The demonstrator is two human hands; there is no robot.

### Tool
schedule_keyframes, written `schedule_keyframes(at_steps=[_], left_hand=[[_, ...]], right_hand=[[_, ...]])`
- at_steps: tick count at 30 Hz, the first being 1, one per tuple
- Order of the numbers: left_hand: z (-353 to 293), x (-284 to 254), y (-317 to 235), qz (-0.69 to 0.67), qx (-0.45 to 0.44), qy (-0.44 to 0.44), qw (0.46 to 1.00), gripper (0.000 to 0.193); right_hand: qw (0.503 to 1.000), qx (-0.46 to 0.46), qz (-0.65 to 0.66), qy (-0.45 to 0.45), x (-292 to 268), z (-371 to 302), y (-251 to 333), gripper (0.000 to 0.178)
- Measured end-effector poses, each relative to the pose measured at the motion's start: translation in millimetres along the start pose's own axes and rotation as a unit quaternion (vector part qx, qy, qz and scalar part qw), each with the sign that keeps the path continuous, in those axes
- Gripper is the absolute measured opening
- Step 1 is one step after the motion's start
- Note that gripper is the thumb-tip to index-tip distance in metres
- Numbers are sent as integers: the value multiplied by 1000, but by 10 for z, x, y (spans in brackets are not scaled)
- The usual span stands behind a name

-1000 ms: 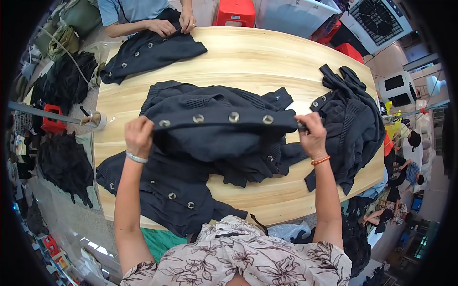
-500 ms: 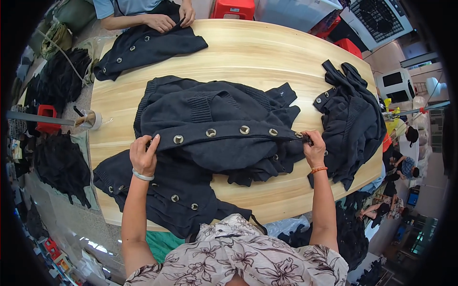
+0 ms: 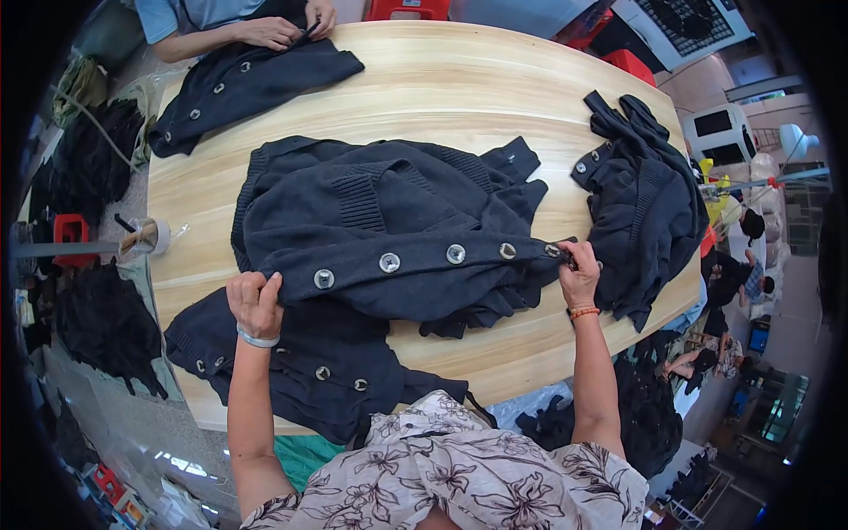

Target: Trimming excess threads and loose ends from black knitted cardigans using scissors in a factory setting.

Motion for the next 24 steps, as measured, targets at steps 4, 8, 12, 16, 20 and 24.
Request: schedule_keyframes(at_steps=[4,8,12,16,20,24], left_hand=[[-34,322,39,-29,-40,109,993,30],[-244,610,72,-111,-109,218,964,55],[-566,452,282,-176,-182,331,909,80],[-509,421,240,-138,-189,377,896,89],[-294,314,188,-29,-146,370,917,72],[-154,265,-78,100,-34,285,953,89]], right_hand=[[998,55,-7,9,6,-172,-188,16],[970,240,25,11,-85,-757,-597,33],[912,396,106,-18,-71,-1804,-1178,49],[827,534,96,-148,-437,-2908,-1749,38],[726,598,20,-339,-684,-3888,-2609,22],[653,702,-2,-282,-670,-4413,-3397,18]])
Point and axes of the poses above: each hand's wrist, its own z-axis towards the middle knuckle, its own x-axis out of the palm, y = z × x, the point moved 5 cm from there along z, towards the middle knuckle, and after that the axes turned 5 degrees about x, right-handed, at the moved point
